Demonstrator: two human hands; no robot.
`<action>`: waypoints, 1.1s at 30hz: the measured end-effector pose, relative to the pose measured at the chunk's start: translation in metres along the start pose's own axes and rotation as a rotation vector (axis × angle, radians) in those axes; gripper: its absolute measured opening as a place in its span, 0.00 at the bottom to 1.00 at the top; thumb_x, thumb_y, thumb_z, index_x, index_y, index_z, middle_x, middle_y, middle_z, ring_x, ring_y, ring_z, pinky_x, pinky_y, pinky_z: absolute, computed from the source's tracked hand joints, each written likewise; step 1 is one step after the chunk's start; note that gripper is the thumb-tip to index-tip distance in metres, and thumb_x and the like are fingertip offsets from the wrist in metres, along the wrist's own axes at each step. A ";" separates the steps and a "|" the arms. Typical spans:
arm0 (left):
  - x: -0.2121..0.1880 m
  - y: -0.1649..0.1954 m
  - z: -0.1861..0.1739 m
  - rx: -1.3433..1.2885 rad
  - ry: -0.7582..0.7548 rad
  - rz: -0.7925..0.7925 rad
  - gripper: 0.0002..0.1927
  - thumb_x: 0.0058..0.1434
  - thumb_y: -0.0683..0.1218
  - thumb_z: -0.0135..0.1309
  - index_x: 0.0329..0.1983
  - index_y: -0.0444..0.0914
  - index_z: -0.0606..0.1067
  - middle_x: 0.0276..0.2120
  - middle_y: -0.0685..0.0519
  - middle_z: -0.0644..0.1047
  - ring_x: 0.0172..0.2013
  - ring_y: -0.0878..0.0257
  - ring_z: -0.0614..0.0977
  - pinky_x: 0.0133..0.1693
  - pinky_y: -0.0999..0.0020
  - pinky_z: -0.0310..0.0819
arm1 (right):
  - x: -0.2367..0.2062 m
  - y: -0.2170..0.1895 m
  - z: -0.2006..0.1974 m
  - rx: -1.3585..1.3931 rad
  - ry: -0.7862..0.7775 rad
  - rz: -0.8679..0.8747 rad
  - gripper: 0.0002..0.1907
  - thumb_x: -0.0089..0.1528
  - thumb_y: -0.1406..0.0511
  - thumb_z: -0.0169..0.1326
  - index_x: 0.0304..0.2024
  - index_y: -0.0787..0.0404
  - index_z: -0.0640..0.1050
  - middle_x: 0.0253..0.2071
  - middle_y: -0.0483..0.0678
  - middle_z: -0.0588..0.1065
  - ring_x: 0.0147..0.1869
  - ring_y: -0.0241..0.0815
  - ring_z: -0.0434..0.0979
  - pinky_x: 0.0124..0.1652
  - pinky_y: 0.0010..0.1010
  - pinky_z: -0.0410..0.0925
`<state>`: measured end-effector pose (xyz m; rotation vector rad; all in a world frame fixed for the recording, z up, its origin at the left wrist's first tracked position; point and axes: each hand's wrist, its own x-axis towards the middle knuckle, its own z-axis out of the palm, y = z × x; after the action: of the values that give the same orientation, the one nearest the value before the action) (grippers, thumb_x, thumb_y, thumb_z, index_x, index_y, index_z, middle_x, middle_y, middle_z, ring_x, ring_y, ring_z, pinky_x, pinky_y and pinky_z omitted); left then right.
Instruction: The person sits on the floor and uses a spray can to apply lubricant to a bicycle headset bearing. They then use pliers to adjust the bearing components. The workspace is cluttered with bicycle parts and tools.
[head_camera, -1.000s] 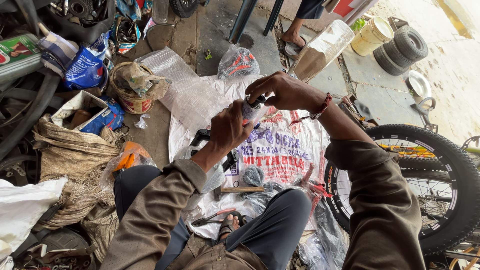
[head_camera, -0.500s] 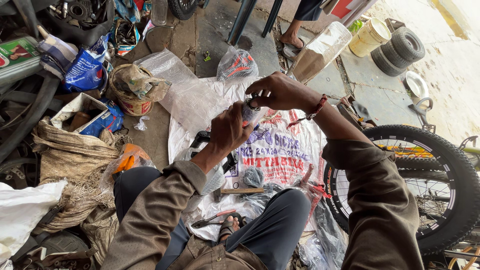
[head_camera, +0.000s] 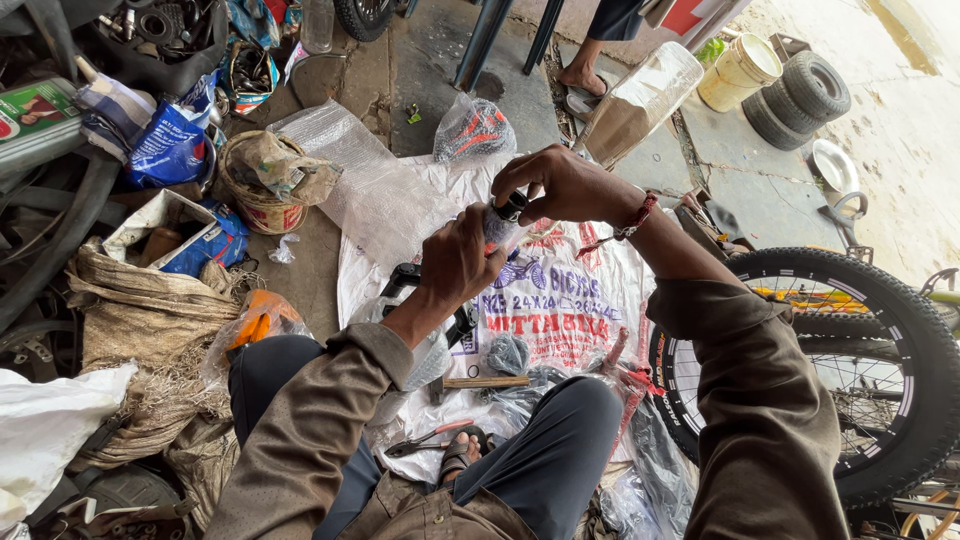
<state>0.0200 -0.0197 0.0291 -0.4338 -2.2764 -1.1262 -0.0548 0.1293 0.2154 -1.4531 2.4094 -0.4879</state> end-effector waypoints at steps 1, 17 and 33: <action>0.000 0.000 0.000 0.004 -0.002 0.001 0.30 0.53 0.49 0.67 0.52 0.36 0.65 0.34 0.42 0.78 0.34 0.46 0.84 0.35 0.54 0.80 | 0.000 0.000 0.000 -0.009 0.002 -0.027 0.22 0.52 0.71 0.68 0.50 0.56 0.83 0.52 0.47 0.82 0.50 0.44 0.84 0.43 0.35 0.78; -0.001 0.001 -0.004 -0.019 -0.001 -0.011 0.32 0.53 0.49 0.67 0.54 0.35 0.65 0.35 0.41 0.79 0.34 0.44 0.84 0.35 0.52 0.80 | 0.007 0.003 0.003 -0.043 -0.016 -0.040 0.24 0.53 0.71 0.68 0.53 0.56 0.82 0.50 0.48 0.82 0.47 0.45 0.85 0.44 0.34 0.78; 0.000 -0.002 -0.001 -0.022 -0.008 -0.009 0.32 0.52 0.49 0.68 0.54 0.35 0.65 0.35 0.41 0.79 0.34 0.45 0.85 0.36 0.53 0.81 | 0.005 0.006 0.003 0.103 0.042 -0.011 0.25 0.58 0.69 0.67 0.57 0.59 0.79 0.57 0.51 0.79 0.55 0.45 0.83 0.50 0.34 0.75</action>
<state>0.0195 -0.0215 0.0284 -0.4380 -2.2763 -1.1570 -0.0608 0.1271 0.2092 -1.4271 2.3719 -0.6409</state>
